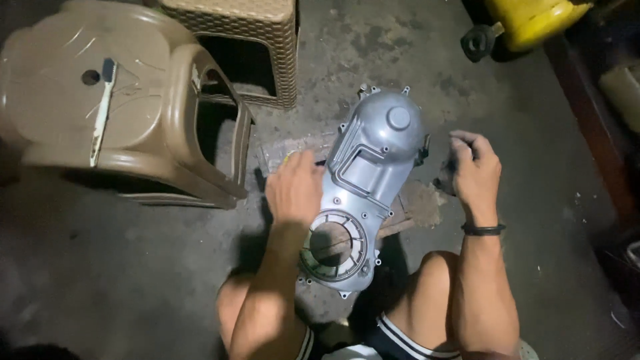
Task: Wiping and inspecting a motorcycle engine casing to remove debris and prepare for assembly.
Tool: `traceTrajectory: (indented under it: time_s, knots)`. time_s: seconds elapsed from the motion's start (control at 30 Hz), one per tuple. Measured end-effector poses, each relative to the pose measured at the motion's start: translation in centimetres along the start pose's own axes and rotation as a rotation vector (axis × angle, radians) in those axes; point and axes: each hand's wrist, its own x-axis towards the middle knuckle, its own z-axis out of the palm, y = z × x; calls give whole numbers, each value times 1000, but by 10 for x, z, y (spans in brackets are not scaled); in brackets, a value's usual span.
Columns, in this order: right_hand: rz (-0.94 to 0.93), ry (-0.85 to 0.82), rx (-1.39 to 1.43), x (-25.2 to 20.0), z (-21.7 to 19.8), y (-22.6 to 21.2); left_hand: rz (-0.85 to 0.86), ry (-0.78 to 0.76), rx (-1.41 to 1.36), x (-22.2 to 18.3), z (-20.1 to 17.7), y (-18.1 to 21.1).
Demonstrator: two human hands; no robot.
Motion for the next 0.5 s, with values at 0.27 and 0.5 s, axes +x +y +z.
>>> traceTrajectory:
  time_s: [0.27,0.5]
  knots:
    - [26,-114,33,6,-5,34,52,62,-42,-5,-12,4]
    - [74,-53,44,5,-20,52,39,-21,-50,-11,-21,34]
